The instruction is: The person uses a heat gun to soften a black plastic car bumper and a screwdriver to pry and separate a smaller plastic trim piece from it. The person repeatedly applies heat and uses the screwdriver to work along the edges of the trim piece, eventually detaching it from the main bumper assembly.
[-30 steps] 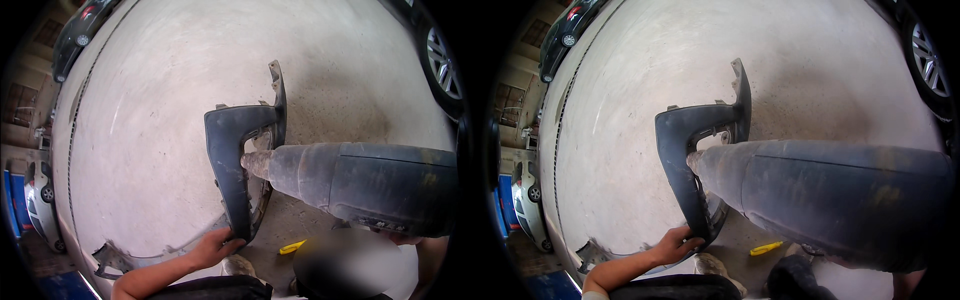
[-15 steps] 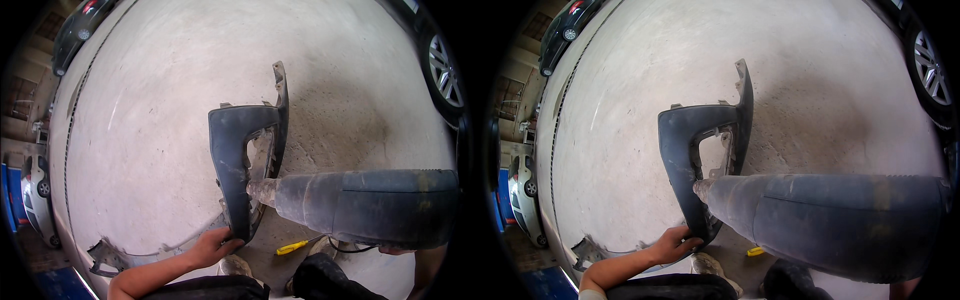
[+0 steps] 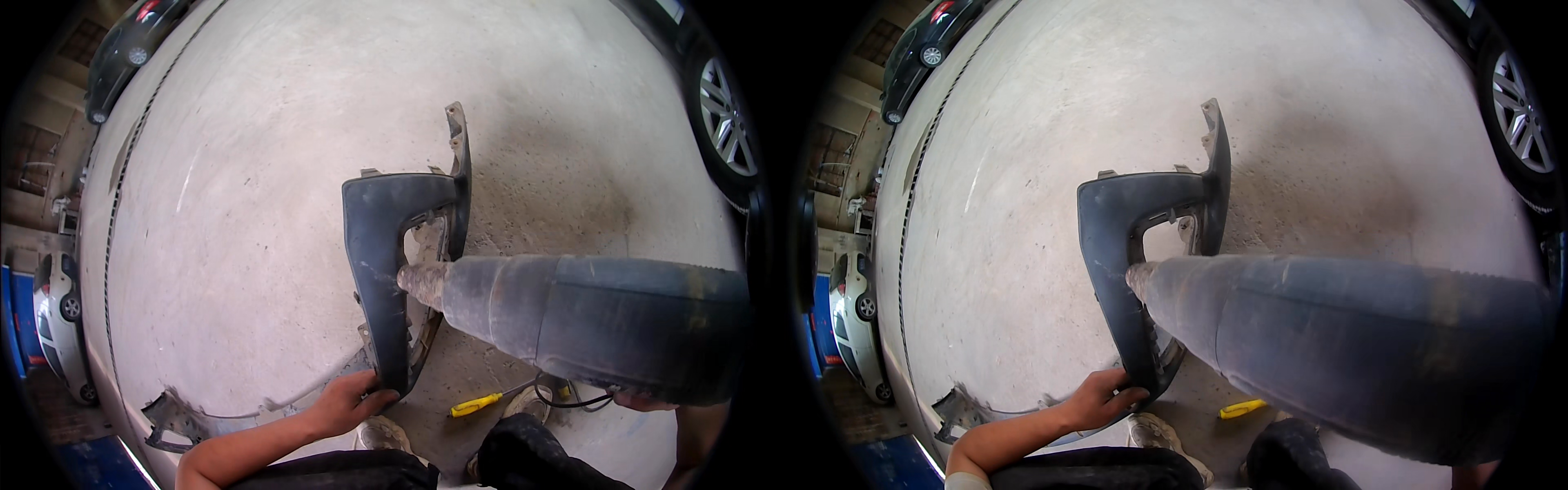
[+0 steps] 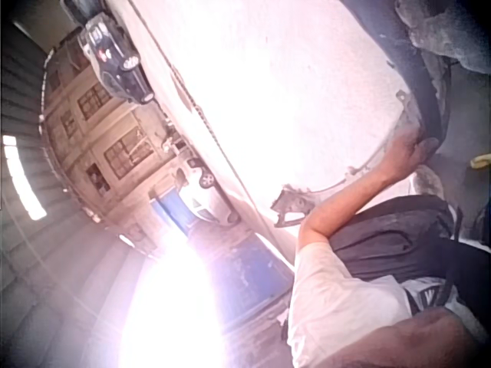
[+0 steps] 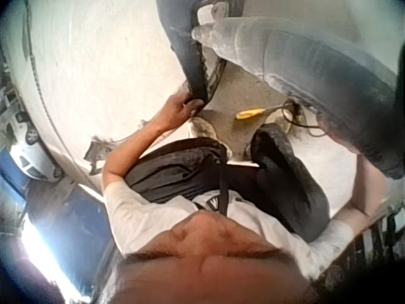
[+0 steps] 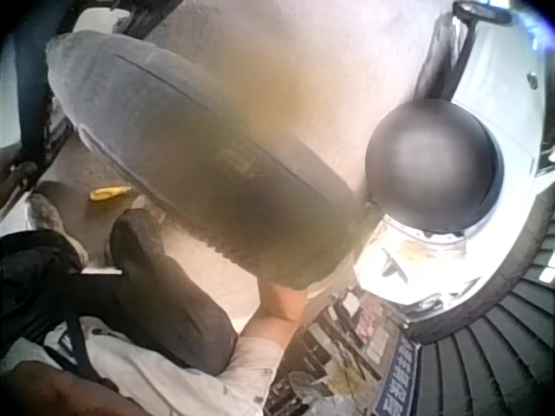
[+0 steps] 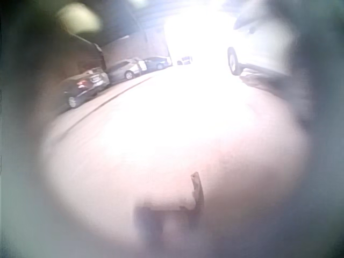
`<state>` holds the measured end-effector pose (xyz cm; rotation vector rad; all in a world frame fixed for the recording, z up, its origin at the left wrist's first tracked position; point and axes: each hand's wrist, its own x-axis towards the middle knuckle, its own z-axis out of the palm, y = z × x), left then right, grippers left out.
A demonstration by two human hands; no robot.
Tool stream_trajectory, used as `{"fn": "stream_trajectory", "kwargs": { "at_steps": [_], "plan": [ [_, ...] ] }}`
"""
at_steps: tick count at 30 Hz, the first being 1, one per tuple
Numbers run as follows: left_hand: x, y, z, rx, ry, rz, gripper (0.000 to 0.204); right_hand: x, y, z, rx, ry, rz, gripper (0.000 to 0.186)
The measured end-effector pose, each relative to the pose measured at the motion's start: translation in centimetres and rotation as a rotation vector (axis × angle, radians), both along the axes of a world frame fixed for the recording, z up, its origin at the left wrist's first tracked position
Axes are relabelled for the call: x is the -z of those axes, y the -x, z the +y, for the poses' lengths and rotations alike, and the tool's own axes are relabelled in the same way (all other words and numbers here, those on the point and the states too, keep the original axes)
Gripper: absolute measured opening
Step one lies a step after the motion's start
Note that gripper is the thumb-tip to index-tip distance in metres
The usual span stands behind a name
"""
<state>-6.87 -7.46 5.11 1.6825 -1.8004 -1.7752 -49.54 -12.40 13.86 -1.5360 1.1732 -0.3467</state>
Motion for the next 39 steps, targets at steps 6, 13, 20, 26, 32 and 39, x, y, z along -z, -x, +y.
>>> {"fn": "stream_trajectory", "kwargs": {
  "at_steps": [6,13,20,26,32,39],
  "plan": [
    [-0.4,0.1,-0.2,0.026,0.015,-0.016,0.024,0.1,-0.3,-0.3,-0.015,-0.006,-0.002,0.050],
    [0.0,0.0,-0.1,0.041,0.031,-0.005,0.023,0.0,-0.4,-0.6,-0.023,-0.006,-0.004,0.050],
    [-0.3,0.1,-0.2,0.026,0.032,-0.019,0.024,-0.1,-0.7,-0.9,-0.036,-0.006,-0.004,0.050],
    [-0.1,0.0,-0.2,0.031,0.073,-0.009,0.024,-0.1,-0.8,-1.1,-0.044,-0.007,-0.005,0.050],
    [0.4,0.0,-0.1,0.051,0.073,0.014,0.023,-0.7,-0.8,-0.9,-0.032,-0.005,0.007,0.050],
    [-0.5,-0.9,0.8,0.007,0.058,-0.070,0.022,2.0,-1.0,-2.0,-0.080,0.000,-0.095,0.050]
  ]
}}
